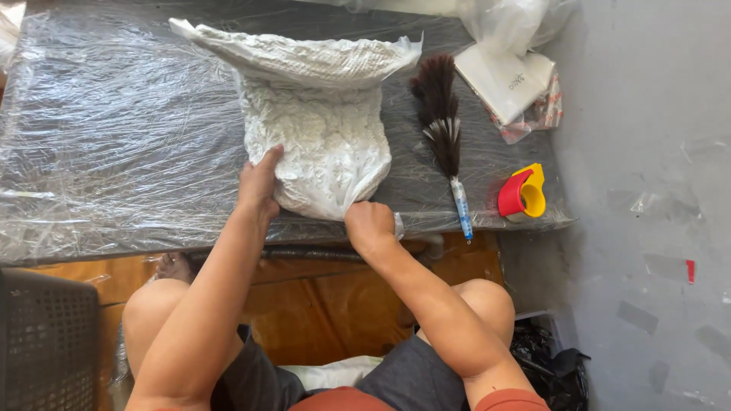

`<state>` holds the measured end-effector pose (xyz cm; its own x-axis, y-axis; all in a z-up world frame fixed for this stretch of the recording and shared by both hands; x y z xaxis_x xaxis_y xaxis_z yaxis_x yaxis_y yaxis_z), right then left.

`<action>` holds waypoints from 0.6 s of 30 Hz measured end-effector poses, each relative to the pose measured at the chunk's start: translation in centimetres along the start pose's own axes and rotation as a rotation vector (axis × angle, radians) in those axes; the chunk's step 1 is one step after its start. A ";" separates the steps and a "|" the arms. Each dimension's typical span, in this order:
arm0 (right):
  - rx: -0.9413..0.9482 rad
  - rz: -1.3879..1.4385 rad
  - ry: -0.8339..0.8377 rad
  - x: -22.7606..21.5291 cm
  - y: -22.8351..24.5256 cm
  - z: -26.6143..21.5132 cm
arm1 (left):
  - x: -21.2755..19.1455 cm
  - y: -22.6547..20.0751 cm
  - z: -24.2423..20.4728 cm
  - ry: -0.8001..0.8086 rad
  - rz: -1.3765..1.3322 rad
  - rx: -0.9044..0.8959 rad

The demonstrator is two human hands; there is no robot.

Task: The person puts a pillow into a plastic bag, uses a vacuum cleaner to remove the air for compression, and then seals the bag.

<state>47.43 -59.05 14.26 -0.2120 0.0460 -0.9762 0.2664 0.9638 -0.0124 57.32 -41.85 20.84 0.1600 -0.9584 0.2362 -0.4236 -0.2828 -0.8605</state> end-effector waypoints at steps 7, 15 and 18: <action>-0.047 0.313 -0.151 -6.2 -1.2 -2.1 | 0.5 -4.1 -5.9 -0.153 0.265 0.900; 0.138 1.174 0.211 -11.1 4.2 -3.8 | 4.3 -5.2 -9.6 0.428 0.445 1.243; 0.230 1.350 0.225 -7.7 3.5 -1.8 | 0.1 -4.7 -4.2 0.046 0.306 1.101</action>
<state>48.28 -55.56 22.09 0.1914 0.9596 -0.2061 0.5265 0.0768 0.8467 55.56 -40.73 26.77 0.1422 -0.9883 -0.0548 0.5753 0.1276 -0.8079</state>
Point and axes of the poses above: each hand's wrist, its own z-axis towards the middle knuckle, its own x-axis out of the palm, y = z × x, the point moved 5 cm from there along z, towards the middle knuckle, and after that the axes turned 6 degrees about x, right-handed, at the moved point
